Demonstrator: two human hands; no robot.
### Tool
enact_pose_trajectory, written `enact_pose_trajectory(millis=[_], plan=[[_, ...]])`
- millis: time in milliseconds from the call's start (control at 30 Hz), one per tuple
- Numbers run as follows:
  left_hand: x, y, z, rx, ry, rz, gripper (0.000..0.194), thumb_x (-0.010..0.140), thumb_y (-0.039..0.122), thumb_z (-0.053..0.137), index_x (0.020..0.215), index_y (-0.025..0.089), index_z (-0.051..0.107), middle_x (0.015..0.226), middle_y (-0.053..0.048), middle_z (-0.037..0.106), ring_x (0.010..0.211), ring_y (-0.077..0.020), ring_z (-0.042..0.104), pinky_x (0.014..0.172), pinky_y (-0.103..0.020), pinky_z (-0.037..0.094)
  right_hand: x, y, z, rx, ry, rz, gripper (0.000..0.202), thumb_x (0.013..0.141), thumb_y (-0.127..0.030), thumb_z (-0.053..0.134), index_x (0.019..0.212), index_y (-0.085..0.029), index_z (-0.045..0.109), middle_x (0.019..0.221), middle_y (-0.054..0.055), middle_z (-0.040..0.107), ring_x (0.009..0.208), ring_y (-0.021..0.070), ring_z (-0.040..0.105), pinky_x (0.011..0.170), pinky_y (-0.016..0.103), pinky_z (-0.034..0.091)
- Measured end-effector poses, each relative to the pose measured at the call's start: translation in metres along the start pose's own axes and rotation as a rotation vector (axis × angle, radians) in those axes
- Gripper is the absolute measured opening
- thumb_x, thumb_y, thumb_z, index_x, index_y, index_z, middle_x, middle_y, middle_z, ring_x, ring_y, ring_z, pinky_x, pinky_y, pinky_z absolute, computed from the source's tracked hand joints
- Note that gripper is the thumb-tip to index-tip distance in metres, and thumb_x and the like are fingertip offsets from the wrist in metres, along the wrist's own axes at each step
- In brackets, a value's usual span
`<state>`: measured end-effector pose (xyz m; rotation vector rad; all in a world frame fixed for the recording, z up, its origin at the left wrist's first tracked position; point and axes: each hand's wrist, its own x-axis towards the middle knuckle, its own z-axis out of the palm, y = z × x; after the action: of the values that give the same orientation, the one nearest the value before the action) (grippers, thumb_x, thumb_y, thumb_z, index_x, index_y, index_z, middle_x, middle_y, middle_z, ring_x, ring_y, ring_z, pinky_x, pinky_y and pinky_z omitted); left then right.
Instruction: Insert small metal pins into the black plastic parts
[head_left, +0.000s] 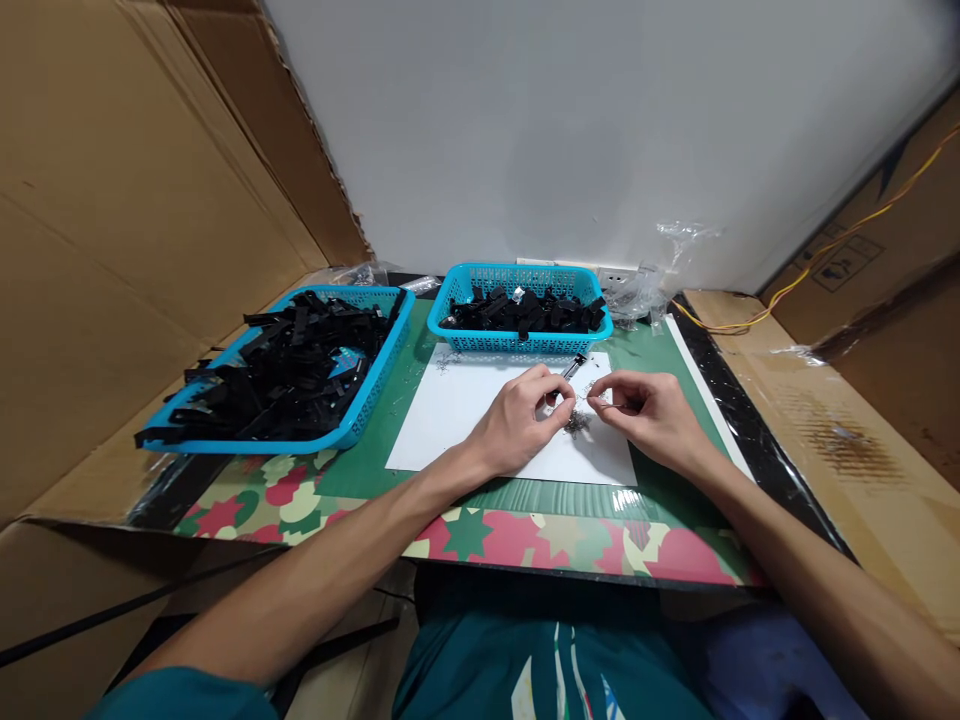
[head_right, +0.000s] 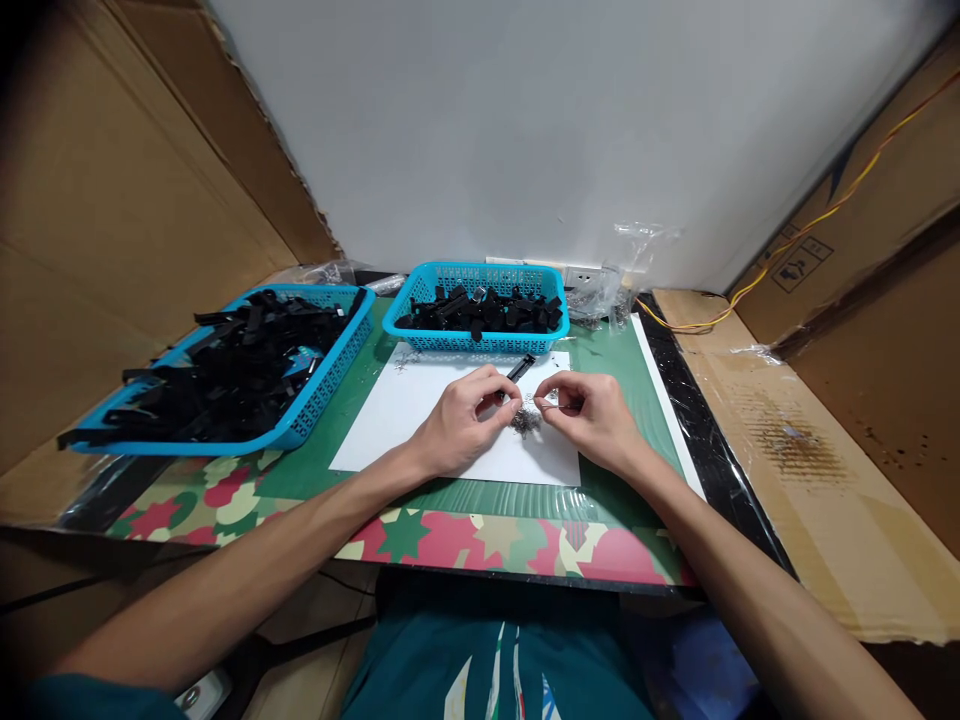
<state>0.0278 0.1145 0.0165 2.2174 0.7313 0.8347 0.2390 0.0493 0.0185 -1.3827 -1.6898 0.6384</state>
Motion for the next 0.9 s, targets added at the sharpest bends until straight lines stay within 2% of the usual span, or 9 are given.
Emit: enact_pose_trajectory(millis=[167,333,533,700,800,900], plan=[[0.0001,-0.0018,-0.0012,-0.037,-0.032,-0.005,0.016,0.102,0.030,0.060,0.096,0.019,0.070,0.089,-0.001,0.060,0.077,-0.0146,0.056,0.073,-0.030,0.044,-0.0019,0.0016,-0.0009,0.061,-0.084,-0.005,0.023,0.092,-0.038,0.068,0.090,-0.017,0.076,0.060,-0.006,0.034,0.056,0.0114,0.030,0.054,0.028,0.026],[-0.0001,-0.0022,-0.0017,0.013,-0.078,-0.005,0.024,0.107,0.036,0.053,0.101,0.019,0.068,0.091,-0.002,0.060,0.080,-0.0166,0.059,0.075,-0.032,0.045,-0.0038,0.0032,-0.0010,0.005,-0.038,-0.027,0.023,0.094,-0.039,0.067,0.093,-0.018,0.077,0.060,-0.006,0.036,0.056,0.0116,0.030,0.054,0.029,0.027],[-0.0007,0.0006,-0.0034,0.019,-0.167,0.002,0.020,0.106,0.032,0.053,0.101,0.019,0.069,0.095,-0.003,0.064,0.084,-0.0177,0.061,0.077,-0.032,0.047,-0.0041,0.0013,-0.0015,-0.029,-0.040,-0.056,0.020,0.094,-0.035,0.067,0.093,-0.018,0.077,0.059,-0.006,0.035,0.055,0.0113,0.029,0.054,0.029,0.026],[-0.0014,0.0015,-0.0062,0.080,-0.111,0.007,0.010,0.096,0.026,0.064,0.091,0.019,0.070,0.088,-0.002,0.062,0.080,-0.0175,0.059,0.073,-0.031,0.046,-0.0023,-0.0007,-0.0043,0.077,-0.009,0.037,0.026,0.090,-0.042,0.072,0.087,-0.017,0.077,0.059,-0.006,0.038,0.055,0.0110,0.030,0.053,0.028,0.025],[-0.0013,0.0016,-0.0060,0.090,-0.078,0.013,0.007,0.092,0.024,0.066,0.089,0.019,0.069,0.087,-0.001,0.060,0.080,-0.0171,0.059,0.074,-0.031,0.046,-0.0005,0.0006,-0.0048,0.163,-0.048,0.073,0.029,0.089,-0.046,0.075,0.087,-0.017,0.077,0.060,-0.006,0.039,0.055,0.0107,0.031,0.053,0.028,0.026],[-0.0010,0.0013,-0.0047,0.089,-0.075,0.028,0.012,0.095,0.026,0.064,0.086,0.019,0.069,0.084,-0.001,0.060,0.077,-0.0167,0.058,0.072,-0.031,0.045,0.0008,0.0013,-0.0029,0.249,-0.097,0.114,0.033,0.088,-0.050,0.076,0.087,-0.017,0.076,0.060,-0.006,0.036,0.056,0.0110,0.031,0.054,0.028,0.025]])
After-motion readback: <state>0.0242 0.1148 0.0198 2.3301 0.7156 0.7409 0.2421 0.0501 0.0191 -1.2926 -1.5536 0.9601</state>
